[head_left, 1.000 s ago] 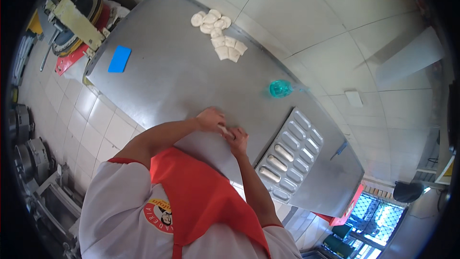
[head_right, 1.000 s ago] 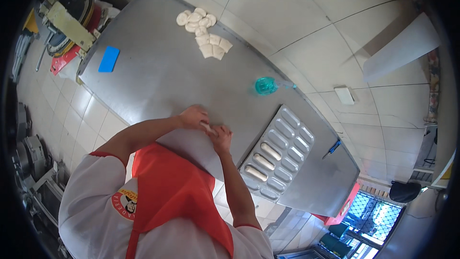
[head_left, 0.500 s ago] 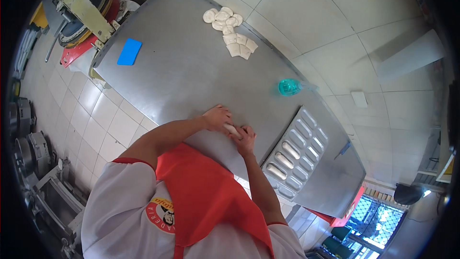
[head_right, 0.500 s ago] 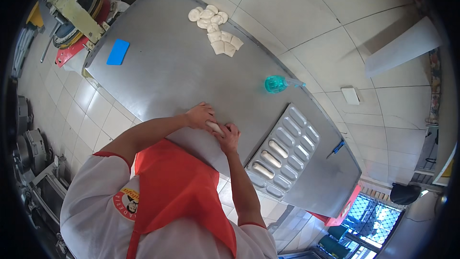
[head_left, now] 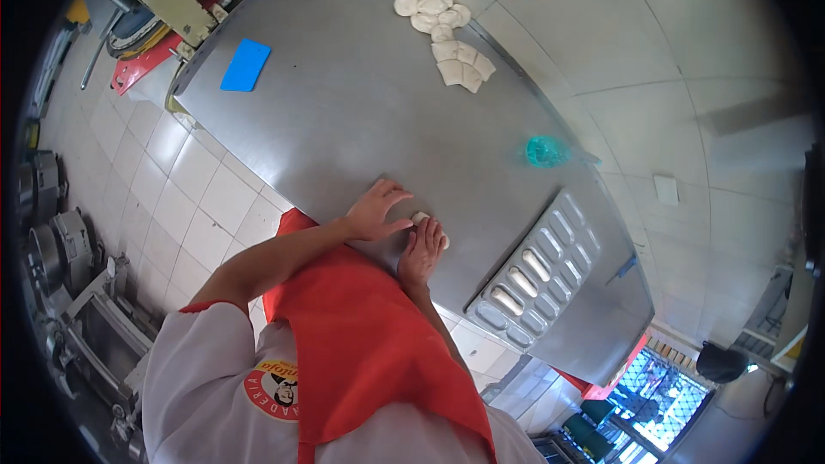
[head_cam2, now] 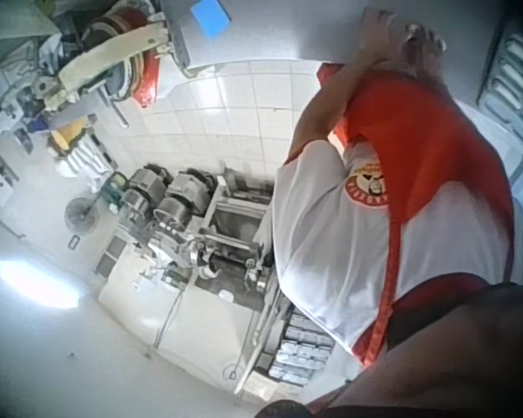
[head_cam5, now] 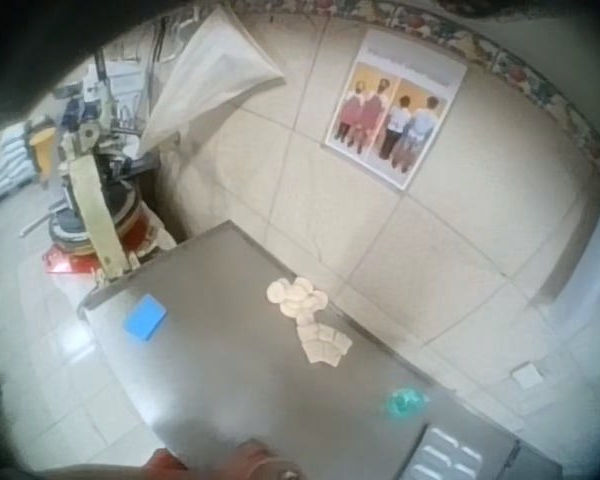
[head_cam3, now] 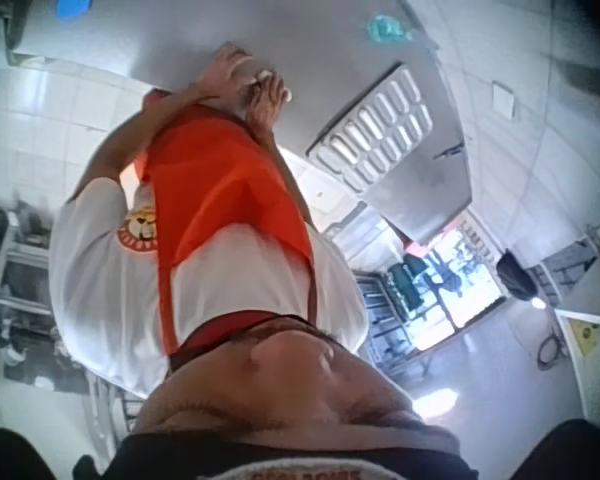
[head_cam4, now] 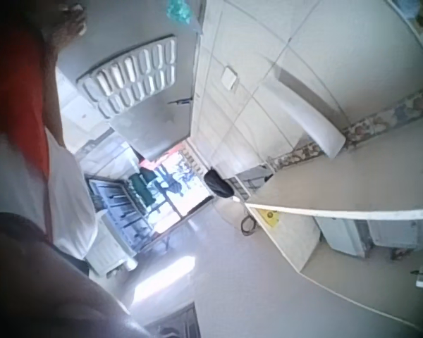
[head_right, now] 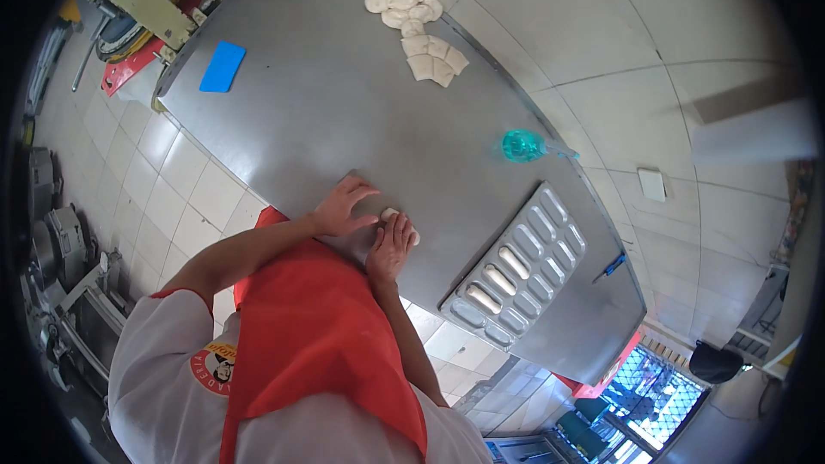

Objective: The person shapes dough pieces by hand and places them onto a metal baking tray.

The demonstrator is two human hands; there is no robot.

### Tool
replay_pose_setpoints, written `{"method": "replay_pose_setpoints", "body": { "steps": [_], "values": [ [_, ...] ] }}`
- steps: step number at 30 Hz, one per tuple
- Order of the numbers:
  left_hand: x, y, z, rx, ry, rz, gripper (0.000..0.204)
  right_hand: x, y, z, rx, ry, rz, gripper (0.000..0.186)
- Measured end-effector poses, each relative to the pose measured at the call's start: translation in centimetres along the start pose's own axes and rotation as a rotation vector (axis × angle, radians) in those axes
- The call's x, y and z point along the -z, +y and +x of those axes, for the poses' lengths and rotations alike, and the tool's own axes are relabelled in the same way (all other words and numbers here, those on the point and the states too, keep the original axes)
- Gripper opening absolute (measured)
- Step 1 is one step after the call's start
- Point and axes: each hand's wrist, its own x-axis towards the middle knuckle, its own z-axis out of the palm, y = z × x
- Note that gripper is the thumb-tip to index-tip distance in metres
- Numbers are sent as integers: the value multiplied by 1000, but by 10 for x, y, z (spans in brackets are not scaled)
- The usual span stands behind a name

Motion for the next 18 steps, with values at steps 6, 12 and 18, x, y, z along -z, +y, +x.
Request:
{"method": "replay_pose_setpoints", "body": {
  "steps": [6, 12, 18],
  "values": [
    [5, -3, -13, -23, -58, -28, 57, 8, -8, 102, -236, -56, -477, 47],
    [-25, 31, 40, -217, 0, -176, 77, 6, 7, 162, -264, 39, -293, 57],
    [-48, 22, 25, -284, -284, -325, 89, -21, 20, 80, -37, -52, -260, 60]
  ]
}}
